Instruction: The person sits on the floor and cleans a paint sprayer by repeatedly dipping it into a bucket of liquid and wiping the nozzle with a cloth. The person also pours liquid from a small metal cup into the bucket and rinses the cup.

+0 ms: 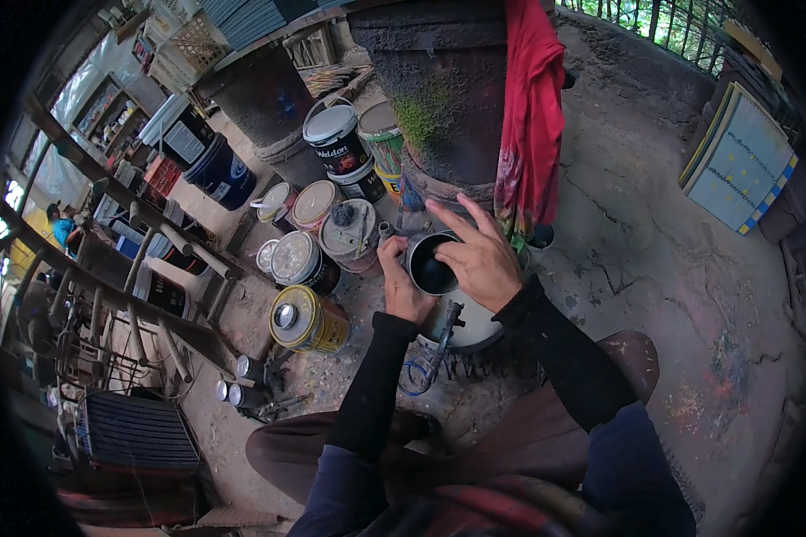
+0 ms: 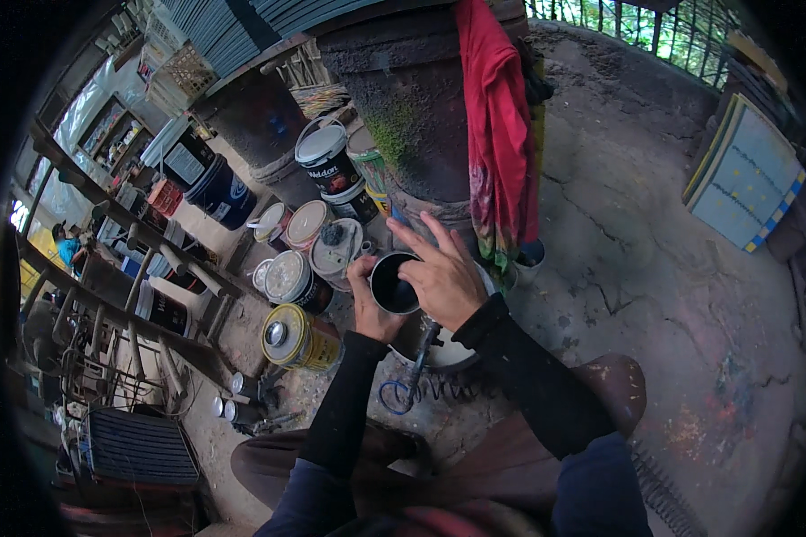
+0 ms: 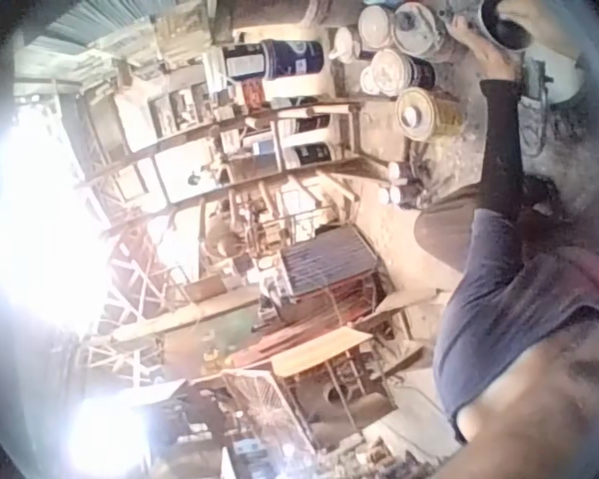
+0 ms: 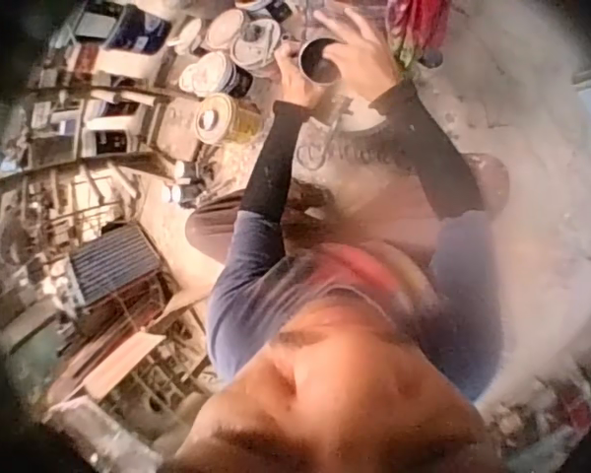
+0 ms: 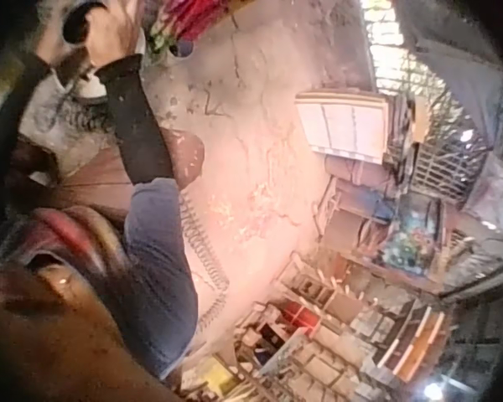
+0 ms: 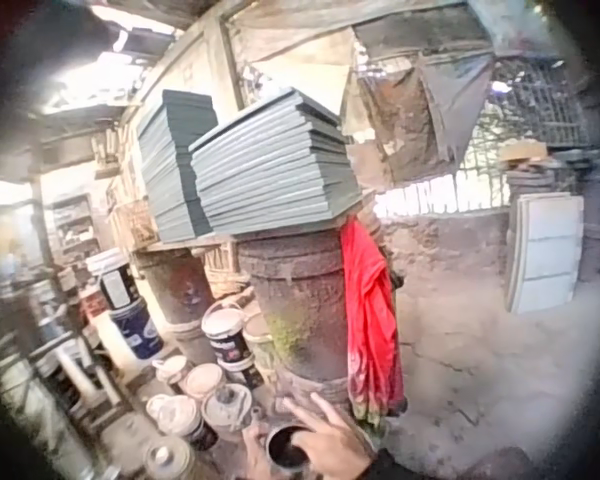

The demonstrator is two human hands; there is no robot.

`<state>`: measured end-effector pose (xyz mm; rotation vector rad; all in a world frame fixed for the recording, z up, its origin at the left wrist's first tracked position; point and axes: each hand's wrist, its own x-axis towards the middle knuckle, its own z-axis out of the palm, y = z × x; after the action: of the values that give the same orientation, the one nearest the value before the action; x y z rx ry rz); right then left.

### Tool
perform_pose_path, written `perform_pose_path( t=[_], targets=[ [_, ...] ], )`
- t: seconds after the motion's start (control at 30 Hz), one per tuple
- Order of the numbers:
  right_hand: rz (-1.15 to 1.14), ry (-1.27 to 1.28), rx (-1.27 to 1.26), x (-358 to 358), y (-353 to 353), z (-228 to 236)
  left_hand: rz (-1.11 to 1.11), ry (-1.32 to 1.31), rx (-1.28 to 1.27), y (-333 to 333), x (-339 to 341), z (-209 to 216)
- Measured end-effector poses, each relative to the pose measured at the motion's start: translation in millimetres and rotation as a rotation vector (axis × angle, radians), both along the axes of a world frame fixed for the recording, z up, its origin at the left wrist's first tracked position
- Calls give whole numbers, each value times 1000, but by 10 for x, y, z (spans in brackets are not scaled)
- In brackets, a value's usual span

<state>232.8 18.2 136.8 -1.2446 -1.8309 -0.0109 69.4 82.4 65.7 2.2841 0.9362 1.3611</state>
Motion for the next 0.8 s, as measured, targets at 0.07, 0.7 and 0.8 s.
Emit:
perform_pose_path(
  t=[0.07, 0.7, 0.8],
  targets=[
    [-12, -32, 2, 30, 13, -38, -27, 17, -14, 9, -8, 41],
    [-34, -152, -106, 103, -22, 44, -332, 201, -286, 112, -189, 483],
    [54, -87, -87, 237, -45, 227, -323, 166, -342, 156, -210, 401]
  ],
)
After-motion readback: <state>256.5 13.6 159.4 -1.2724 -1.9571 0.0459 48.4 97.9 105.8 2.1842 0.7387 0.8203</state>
